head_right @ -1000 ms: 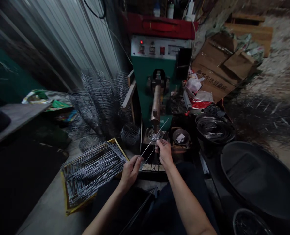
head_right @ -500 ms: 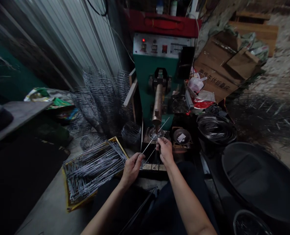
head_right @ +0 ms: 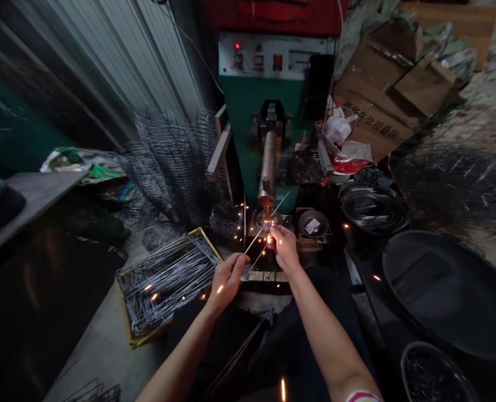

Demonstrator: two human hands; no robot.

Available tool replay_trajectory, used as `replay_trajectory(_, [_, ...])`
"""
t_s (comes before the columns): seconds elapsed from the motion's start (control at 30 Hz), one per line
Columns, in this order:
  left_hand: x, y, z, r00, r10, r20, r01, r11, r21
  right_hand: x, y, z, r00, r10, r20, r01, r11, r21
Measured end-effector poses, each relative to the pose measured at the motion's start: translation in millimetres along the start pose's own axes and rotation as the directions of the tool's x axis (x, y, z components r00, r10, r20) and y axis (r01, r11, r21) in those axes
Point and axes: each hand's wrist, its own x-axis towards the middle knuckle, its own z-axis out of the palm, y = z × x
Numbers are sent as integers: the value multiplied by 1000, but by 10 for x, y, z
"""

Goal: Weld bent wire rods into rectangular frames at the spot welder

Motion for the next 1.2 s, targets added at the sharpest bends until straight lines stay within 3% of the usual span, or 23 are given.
replay_trajectory(0.3, [225, -1, 113, 996, 93, 8, -93, 996, 19, 147, -103, -192, 994, -107, -1, 106, 986, -129])
replay_trajectory(0.53, [362, -14, 123, 995, 102, -1, -102, 995, 9, 291, -130, -217, 996, -92, 12, 93, 985, -143])
replay_trajectory(0.83, [385, -43, 114, 999, -1, 40, 4, 996, -94, 304, -244, -217, 995, -53, 84, 69, 977, -201])
replay_trajectory(0.97, [397, -35, 106, 998, -22, 56, 27, 995, -98, 244, -270, -321, 996, -55, 75, 73, 963, -258])
replay_trajectory(1.1, [447, 6, 87, 989, 138, 48, -141, 988, 59, -106, -344, -602, 995, -76, 72, 101, 870, -483])
replay_trajectory(1.2, [388, 38, 66, 969, 226, 96, -240, 955, 174, -493, -409, -928, 988, -83, 128, 150, 664, -733])
